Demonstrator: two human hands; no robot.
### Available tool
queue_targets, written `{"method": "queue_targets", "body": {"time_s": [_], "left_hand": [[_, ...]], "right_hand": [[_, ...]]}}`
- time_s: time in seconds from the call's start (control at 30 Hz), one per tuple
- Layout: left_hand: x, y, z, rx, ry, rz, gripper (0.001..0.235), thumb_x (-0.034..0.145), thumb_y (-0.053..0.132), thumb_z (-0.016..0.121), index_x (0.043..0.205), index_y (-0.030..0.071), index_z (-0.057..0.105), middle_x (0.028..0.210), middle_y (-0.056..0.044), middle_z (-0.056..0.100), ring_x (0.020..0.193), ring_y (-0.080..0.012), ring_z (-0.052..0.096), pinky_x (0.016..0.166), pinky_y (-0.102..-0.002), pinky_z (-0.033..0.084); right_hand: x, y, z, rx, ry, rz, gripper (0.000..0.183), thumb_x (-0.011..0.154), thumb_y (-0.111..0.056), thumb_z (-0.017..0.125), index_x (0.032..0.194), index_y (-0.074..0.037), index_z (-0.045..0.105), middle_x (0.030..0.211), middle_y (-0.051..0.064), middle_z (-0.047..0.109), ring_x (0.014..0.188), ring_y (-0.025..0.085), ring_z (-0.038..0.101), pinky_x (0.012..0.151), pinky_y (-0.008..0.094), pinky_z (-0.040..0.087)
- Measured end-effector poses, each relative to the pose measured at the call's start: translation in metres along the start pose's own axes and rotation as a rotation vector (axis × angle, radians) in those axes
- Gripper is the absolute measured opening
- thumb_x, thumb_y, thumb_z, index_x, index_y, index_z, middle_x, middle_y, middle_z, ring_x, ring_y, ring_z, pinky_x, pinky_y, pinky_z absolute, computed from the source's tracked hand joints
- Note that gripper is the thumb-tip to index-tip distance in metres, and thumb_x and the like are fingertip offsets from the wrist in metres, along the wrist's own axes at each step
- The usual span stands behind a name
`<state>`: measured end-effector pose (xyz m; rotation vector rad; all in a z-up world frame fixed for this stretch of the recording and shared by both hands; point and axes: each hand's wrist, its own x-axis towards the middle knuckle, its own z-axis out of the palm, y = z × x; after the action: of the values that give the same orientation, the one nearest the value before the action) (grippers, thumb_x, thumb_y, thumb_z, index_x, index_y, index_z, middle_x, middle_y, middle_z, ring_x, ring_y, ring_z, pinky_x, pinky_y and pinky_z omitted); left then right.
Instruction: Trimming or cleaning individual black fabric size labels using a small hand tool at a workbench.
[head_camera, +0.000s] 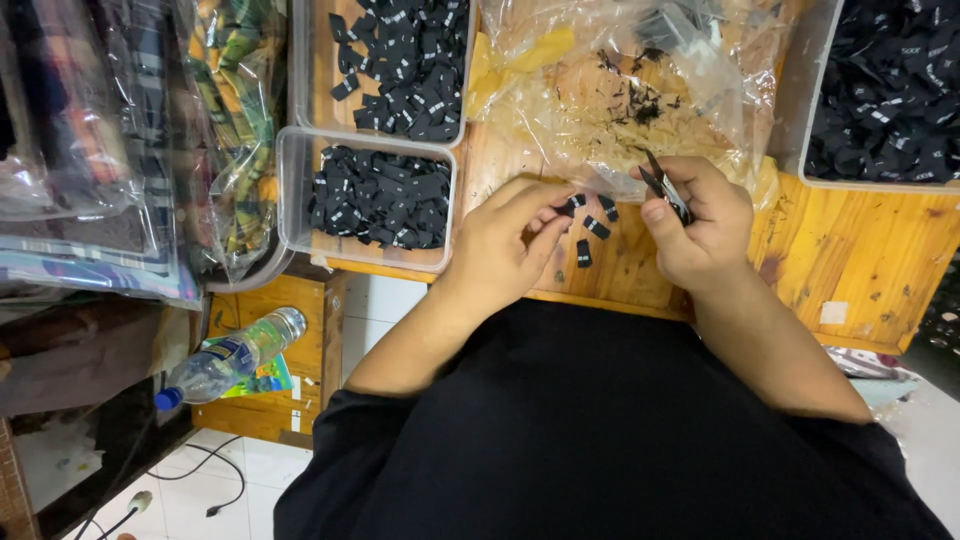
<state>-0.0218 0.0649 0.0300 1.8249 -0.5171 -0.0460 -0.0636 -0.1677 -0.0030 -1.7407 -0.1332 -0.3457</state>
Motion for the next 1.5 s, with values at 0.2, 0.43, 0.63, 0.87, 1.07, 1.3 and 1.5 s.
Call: {"method": "queue_targets", "body": {"time_s": [0.2, 0.43, 0.63, 0.87, 1.07, 1.3, 1.5], "left_hand": [[0.003, 0.0, 0.018, -0.413, 0.101, -0.129, 0.032, 0.096, 0.0, 0.072, 0.127, 0.006, 0.068, 0.103, -0.009, 0.073, 0.091, -0.0154, 0.075, 0.08, -0.031, 0.064], [0.021, 0.012, 0.034, -0.537, 0.104, -0.068, 0.04, 0.097, -0.005, 0.069, 0.136, 0.002, 0.062, 0.109, -0.012, 0.072, 0.099, -0.0128, 0.072, 0.086, -0.029, 0.062], [0.029, 0.017, 0.04, -0.518, 0.072, -0.045, 0.041, 0.096, -0.005, 0.068, 0.136, 0.004, 0.062, 0.104, -0.01, 0.075, 0.091, -0.0087, 0.071, 0.079, -0.024, 0.062], [0.031, 0.01, 0.048, -0.58, 0.078, -0.089, 0.033, 0.097, -0.006, 0.065, 0.129, 0.001, 0.067, 0.106, -0.015, 0.076, 0.095, -0.0138, 0.073, 0.081, -0.027, 0.063], [0.032, 0.005, 0.052, -0.743, 0.074, -0.219, 0.027, 0.101, 0.001, 0.056, 0.123, 0.0, 0.071, 0.107, -0.015, 0.075, 0.094, -0.0129, 0.071, 0.079, -0.027, 0.062], [0.036, 0.012, 0.056, -0.589, 0.07, -0.286, 0.018, 0.093, 0.001, 0.072, 0.11, 0.0, 0.074, 0.089, -0.013, 0.077, 0.08, -0.0116, 0.073, 0.066, -0.024, 0.061], [0.037, 0.009, 0.055, -0.764, 0.155, -0.343, 0.01, 0.095, 0.001, 0.07, 0.105, -0.001, 0.073, 0.085, -0.013, 0.076, 0.073, -0.0137, 0.074, 0.064, -0.022, 0.061]], "right_hand": [[0.006, -0.012, 0.007, 0.03, -0.054, 0.136, 0.017, 0.095, 0.002, 0.074, 0.111, 0.007, 0.072, 0.07, 0.012, 0.069, 0.055, 0.008, 0.051, 0.05, 0.025, 0.043], [0.014, -0.024, 0.003, 0.015, -0.041, 0.222, 0.014, 0.095, 0.003, 0.071, 0.108, 0.003, 0.074, 0.053, 0.006, 0.055, 0.045, 0.007, 0.042, 0.044, 0.021, 0.033], [0.01, -0.018, -0.001, 0.041, 0.023, 0.263, 0.01, 0.097, 0.002, 0.072, 0.107, 0.001, 0.073, 0.053, 0.005, 0.054, 0.046, 0.005, 0.042, 0.044, 0.019, 0.031], [0.01, -0.017, 0.001, -0.01, 0.072, 0.282, 0.007, 0.097, 0.004, 0.07, 0.101, 0.0, 0.074, 0.059, 0.008, 0.06, 0.049, 0.006, 0.043, 0.046, 0.021, 0.033], [0.013, -0.02, 0.007, 0.067, 0.127, 0.307, 0.007, 0.1, 0.005, 0.066, 0.104, 0.001, 0.071, 0.063, 0.008, 0.06, 0.054, 0.005, 0.044, 0.05, 0.019, 0.034], [0.009, -0.015, 0.006, 0.098, 0.113, 0.303, 0.007, 0.102, 0.001, 0.064, 0.105, 0.002, 0.07, 0.06, 0.006, 0.057, 0.052, 0.005, 0.042, 0.049, 0.019, 0.034], [0.009, -0.016, 0.007, 0.127, 0.031, 0.265, 0.017, 0.105, -0.008, 0.059, 0.106, 0.004, 0.07, 0.055, 0.004, 0.049, 0.049, 0.007, 0.036, 0.048, 0.02, 0.033]]}}
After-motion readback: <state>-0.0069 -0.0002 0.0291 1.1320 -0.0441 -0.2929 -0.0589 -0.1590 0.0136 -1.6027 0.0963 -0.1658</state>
